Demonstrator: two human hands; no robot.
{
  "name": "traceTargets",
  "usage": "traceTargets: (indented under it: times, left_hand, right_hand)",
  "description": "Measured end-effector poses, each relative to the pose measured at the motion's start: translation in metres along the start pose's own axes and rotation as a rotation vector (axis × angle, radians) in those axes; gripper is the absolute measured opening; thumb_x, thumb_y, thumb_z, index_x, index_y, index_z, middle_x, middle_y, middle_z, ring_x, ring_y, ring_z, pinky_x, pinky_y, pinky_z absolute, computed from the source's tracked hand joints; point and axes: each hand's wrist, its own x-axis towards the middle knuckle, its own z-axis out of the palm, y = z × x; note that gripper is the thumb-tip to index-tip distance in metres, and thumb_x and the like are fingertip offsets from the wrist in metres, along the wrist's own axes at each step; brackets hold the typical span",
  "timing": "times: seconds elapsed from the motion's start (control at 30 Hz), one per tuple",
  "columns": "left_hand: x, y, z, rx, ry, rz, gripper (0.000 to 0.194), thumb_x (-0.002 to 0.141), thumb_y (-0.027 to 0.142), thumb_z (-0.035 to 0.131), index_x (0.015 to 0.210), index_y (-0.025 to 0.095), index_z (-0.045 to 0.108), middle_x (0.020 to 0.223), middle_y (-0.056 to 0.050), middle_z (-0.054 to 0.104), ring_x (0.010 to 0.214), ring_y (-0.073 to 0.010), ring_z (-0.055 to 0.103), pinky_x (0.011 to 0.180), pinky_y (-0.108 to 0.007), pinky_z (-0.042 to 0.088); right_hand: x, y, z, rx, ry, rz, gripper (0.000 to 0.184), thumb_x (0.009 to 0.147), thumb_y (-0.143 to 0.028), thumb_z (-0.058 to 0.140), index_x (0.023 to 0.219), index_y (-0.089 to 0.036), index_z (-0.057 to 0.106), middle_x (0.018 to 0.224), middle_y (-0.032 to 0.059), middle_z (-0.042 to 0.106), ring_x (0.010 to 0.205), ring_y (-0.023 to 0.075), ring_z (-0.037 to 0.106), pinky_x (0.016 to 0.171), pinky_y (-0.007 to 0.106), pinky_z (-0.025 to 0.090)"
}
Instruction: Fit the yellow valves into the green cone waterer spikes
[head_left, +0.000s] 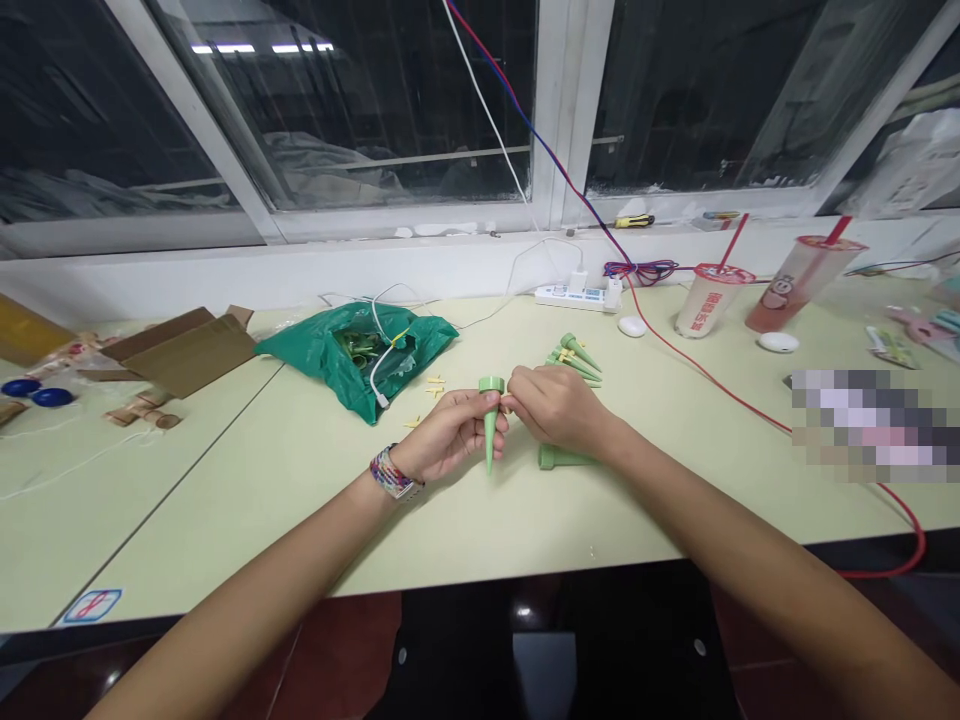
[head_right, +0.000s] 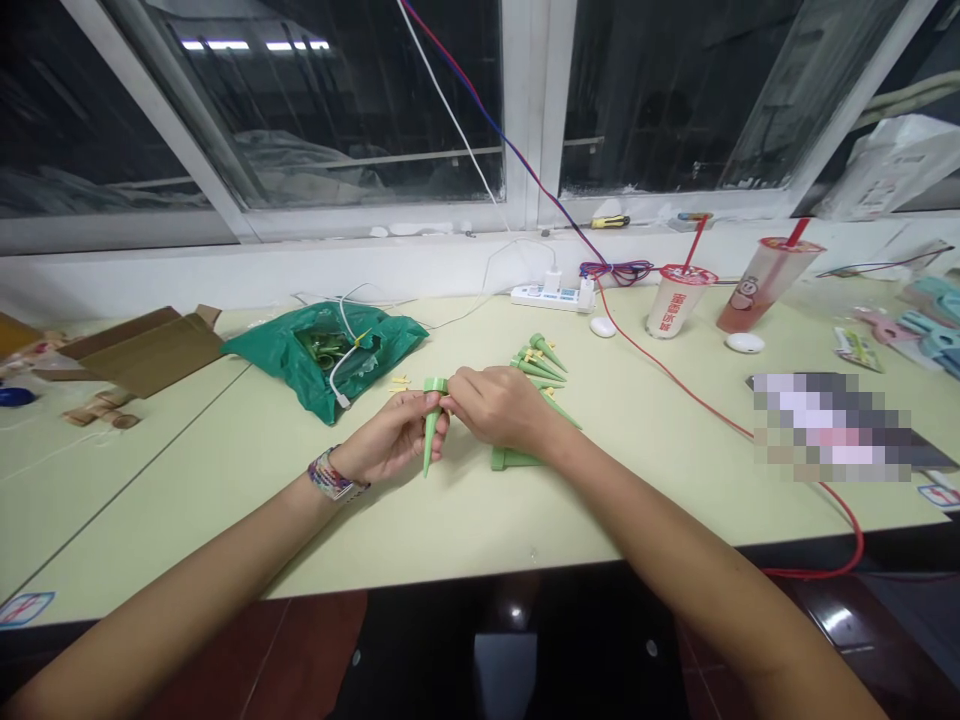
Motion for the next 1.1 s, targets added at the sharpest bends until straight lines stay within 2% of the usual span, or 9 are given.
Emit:
traceTargets:
  times: [0.1, 0.2, 0.37, 0.53, 0.6, 0.77, 0.87, 0.97, 1.1]
  left_hand:
    - [-0.001, 0.001, 0.002, 0.079, 0.004, 0.067, 0.031, 0.08, 0.037, 0.088, 0.085, 0.01, 0.073, 0.076, -0.006, 0.072, 0.062, -0.0169, 0.071, 0.057, -0.027, 0.061]
    - [-0.001, 0.003, 0.006, 0.201, 0.072, 0.161, 0.031, 0.077, 0.037, 0.089, 0.083, 0.011, 0.071, 0.075, -0.005, 0.072, 0.065, -0.0182, 0.073, 0.061, -0.028, 0.062]
    - [-0.001, 0.001, 0.005, 0.447, 0.207, 0.305, 0.031, 0.077, 0.037, 0.089, 0.084, 0.014, 0.069, 0.075, -0.006, 0.074, 0.067, -0.0188, 0.073, 0.066, -0.03, 0.062]
    - [-0.005, -0.003, 0.0, 0.778, 0.35, 0.506, 0.019, 0.085, 0.032, 0.08, 0.085, 0.016, 0.07, 0.081, -0.005, 0.075, 0.076, -0.0189, 0.075, 0.074, -0.029, 0.062]
    - [-0.005, -0.002, -0.002, 0.773, 0.325, 0.499, 0.018, 0.084, 0.03, 0.081, 0.085, 0.016, 0.071, 0.082, -0.005, 0.075, 0.077, -0.019, 0.075, 0.075, -0.029, 0.061]
    - [-0.004, 0.004, -0.003, 0.303, -0.013, 0.179, 0.026, 0.087, 0.037, 0.08, 0.079, 0.013, 0.071, 0.074, -0.007, 0.072, 0.067, -0.0195, 0.072, 0.066, -0.032, 0.062]
    - [-0.004, 0.003, -0.002, 0.198, -0.08, 0.105, 0.028, 0.087, 0.039, 0.08, 0.081, 0.012, 0.072, 0.075, -0.008, 0.072, 0.065, -0.0195, 0.07, 0.066, -0.035, 0.062]
    - [-0.005, 0.004, -0.001, 0.377, 0.013, 0.227, 0.027, 0.085, 0.039, 0.081, 0.084, 0.013, 0.072, 0.076, -0.008, 0.073, 0.069, -0.0205, 0.072, 0.069, -0.033, 0.061]
    - [-0.009, 0.0, -0.003, 0.84, 0.295, 0.53, 0.013, 0.086, 0.029, 0.078, 0.085, 0.018, 0.07, 0.081, -0.006, 0.075, 0.076, -0.0189, 0.071, 0.075, -0.03, 0.057]
  right_hand:
    - [-0.001, -0.004, 0.002, 0.07, -0.027, 0.068, 0.04, 0.113, -0.032, 0.029, 0.082, -0.02, 0.051, 0.069, 0.0015, 0.054, 0.056, 0.0153, 0.04, 0.056, 0.032, 0.024]
    - [-0.002, -0.011, 0.004, 0.228, -0.074, 0.234, 0.036, 0.112, -0.034, 0.03, 0.086, -0.02, 0.051, 0.072, 0.0019, 0.058, 0.058, 0.0149, 0.044, 0.057, 0.03, 0.026]
    - [0.003, -0.024, 0.005, 0.722, -0.09, 0.572, 0.034, 0.111, -0.036, 0.033, 0.083, -0.022, 0.046, 0.072, 0.0003, 0.064, 0.065, 0.0145, 0.054, 0.066, 0.028, 0.036]
    - [0.008, -0.03, 0.011, 1.091, -0.171, 0.885, 0.045, 0.11, -0.047, 0.033, 0.071, -0.023, 0.041, 0.058, -0.0034, 0.047, 0.056, 0.0145, 0.044, 0.059, 0.029, 0.034]
    - [0.007, -0.03, 0.01, 1.048, -0.169, 0.857, 0.046, 0.11, -0.046, 0.03, 0.072, -0.023, 0.042, 0.059, -0.0028, 0.048, 0.056, 0.0145, 0.044, 0.06, 0.029, 0.034]
    - [0.001, -0.02, 0.0, 0.46, -0.094, 0.364, 0.035, 0.108, -0.039, 0.036, 0.081, -0.022, 0.048, 0.071, 0.0028, 0.058, 0.06, 0.0162, 0.046, 0.061, 0.033, 0.028]
    - [-0.001, -0.016, -0.002, 0.31, -0.095, 0.232, 0.034, 0.106, -0.039, 0.037, 0.078, -0.022, 0.047, 0.071, 0.0041, 0.057, 0.059, 0.0166, 0.042, 0.059, 0.034, 0.024]
    - [0.001, -0.021, 0.0, 0.491, -0.086, 0.349, 0.032, 0.107, -0.036, 0.036, 0.081, -0.022, 0.047, 0.073, 0.0029, 0.059, 0.061, 0.0158, 0.047, 0.06, 0.032, 0.029]
    - [0.009, -0.032, 0.006, 1.031, -0.116, 0.797, 0.038, 0.107, -0.041, 0.033, 0.076, -0.023, 0.042, 0.063, -0.0024, 0.048, 0.057, 0.0139, 0.044, 0.059, 0.028, 0.035]
